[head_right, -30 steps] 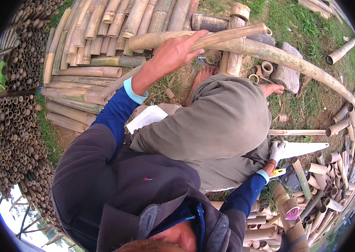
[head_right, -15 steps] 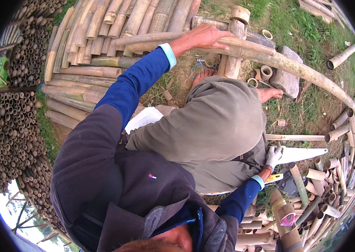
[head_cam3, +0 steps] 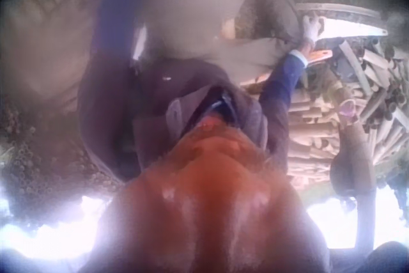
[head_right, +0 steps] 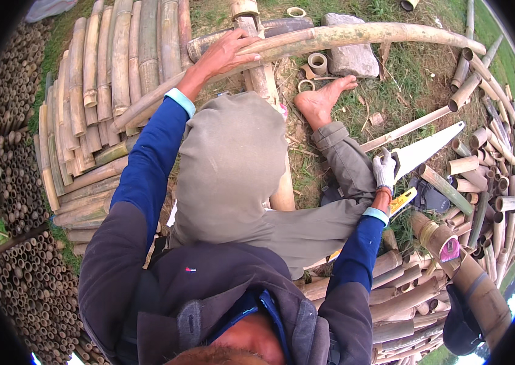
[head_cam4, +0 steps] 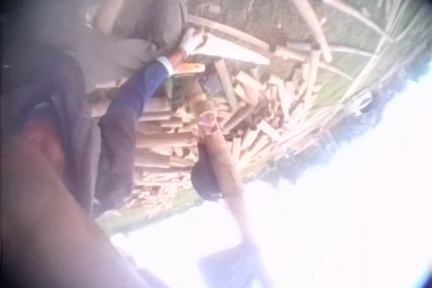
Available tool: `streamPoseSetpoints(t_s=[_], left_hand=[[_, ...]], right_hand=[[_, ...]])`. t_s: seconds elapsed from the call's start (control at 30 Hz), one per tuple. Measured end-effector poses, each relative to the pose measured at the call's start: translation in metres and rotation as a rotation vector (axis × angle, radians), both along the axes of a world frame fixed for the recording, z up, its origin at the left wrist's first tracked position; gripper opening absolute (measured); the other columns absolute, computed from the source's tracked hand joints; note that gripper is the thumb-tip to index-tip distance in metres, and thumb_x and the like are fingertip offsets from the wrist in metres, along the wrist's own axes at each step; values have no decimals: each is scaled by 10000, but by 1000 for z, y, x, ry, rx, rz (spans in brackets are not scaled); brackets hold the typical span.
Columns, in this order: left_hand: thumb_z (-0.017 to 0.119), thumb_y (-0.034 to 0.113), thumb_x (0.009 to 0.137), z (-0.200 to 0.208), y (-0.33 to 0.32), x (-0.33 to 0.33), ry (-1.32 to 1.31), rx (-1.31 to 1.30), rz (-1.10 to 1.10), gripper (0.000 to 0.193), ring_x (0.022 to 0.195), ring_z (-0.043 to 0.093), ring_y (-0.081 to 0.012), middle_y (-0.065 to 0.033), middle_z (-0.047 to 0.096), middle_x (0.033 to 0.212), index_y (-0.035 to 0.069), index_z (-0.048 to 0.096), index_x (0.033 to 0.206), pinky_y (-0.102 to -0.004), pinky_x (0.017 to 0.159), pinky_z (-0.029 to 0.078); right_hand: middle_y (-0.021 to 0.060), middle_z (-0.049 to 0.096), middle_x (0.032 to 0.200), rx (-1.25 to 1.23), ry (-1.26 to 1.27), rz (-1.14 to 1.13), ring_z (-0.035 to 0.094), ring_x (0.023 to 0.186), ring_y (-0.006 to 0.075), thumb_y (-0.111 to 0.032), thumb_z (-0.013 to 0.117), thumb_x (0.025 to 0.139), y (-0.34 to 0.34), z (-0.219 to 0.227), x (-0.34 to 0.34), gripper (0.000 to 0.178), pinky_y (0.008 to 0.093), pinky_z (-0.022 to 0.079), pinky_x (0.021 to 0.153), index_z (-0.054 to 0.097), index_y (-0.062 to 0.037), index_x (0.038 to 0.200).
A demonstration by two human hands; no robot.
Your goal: The person sits on the ground and uses a hand saw to cut bamboo poles into shorter sections. They repeatedly position a bamboo pole, saw through it, and place the cut piece aside.
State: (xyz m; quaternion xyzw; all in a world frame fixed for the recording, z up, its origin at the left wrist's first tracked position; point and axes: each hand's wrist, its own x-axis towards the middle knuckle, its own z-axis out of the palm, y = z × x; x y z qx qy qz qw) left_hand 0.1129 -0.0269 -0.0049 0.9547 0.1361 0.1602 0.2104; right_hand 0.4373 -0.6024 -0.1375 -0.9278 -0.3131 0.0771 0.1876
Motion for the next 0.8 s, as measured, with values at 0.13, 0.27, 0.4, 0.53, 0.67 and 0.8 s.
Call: streamPoseSetpoints(t_s=[0.13, 0.27, 0.4, 0.53, 0.67, 0.8], left_hand=[[738, 561, 978, 5, -5, 4, 17, 13, 8, 633, 1165, 658, -337, -108, 652, 1232, 184, 670, 1482, -474, 1008, 548], [843, 663, 810, 7, -15, 17, 129, 48, 85, 925, 1214, 685, -389, -152, 688, 1291, 213, 568, 1569, -518, 1017, 564], [931, 640, 697, 19, -27, 38, 306, 1, 168, 1073, 1230, 700, -418, -194, 718, 1346, 210, 523, 1592, -533, 1038, 564], [958, 599, 668, 23, -21, 32, 391, -25, 249, 1087, 1278, 690, -417, -207, 703, 1420, 200, 539, 1588, -547, 1078, 544], [956, 574, 674, 22, -23, 45, 378, -46, 211, 1061, 1261, 699, -422, -214, 737, 1354, 167, 563, 1571, -534, 1073, 548], [952, 584, 666, 22, -22, 38, 377, -73, 212, 1049, 1251, 701, -418, -223, 749, 1316, 151, 590, 1550, -516, 1058, 552]], right_hand=[[226, 727, 863, -34, 20, -20, 705, 830, 386, -194, 689, 937, -2, 2, -3, 414, 502, 547, 788, 705, -84, 1335], [229, 737, 883, -20, 31, -13, 717, 840, 380, -195, 688, 936, 2, -2, 0, 420, 490, 558, 799, 702, -72, 1338], [234, 753, 920, 5, -4, -15, 732, 862, 383, -221, 711, 923, -8, -7, -3, 472, 483, 574, 817, 695, -54, 1364], [257, 769, 987, -30, 56, -50, 743, 926, 403, -241, 701, 919, 11, -8, 0, 498, 478, 580, 856, 688, -47, 1377], [257, 765, 951, -1, -1, -68, 745, 900, 409, -266, 713, 922, -10, -14, 6, 492, 487, 582, 850, 691, -45, 1360], [251, 765, 919, -3, 19, -75, 750, 864, 398, -267, 722, 917, -2, -6, 2, 480, 467, 588, 814, 710, -41, 1340]])
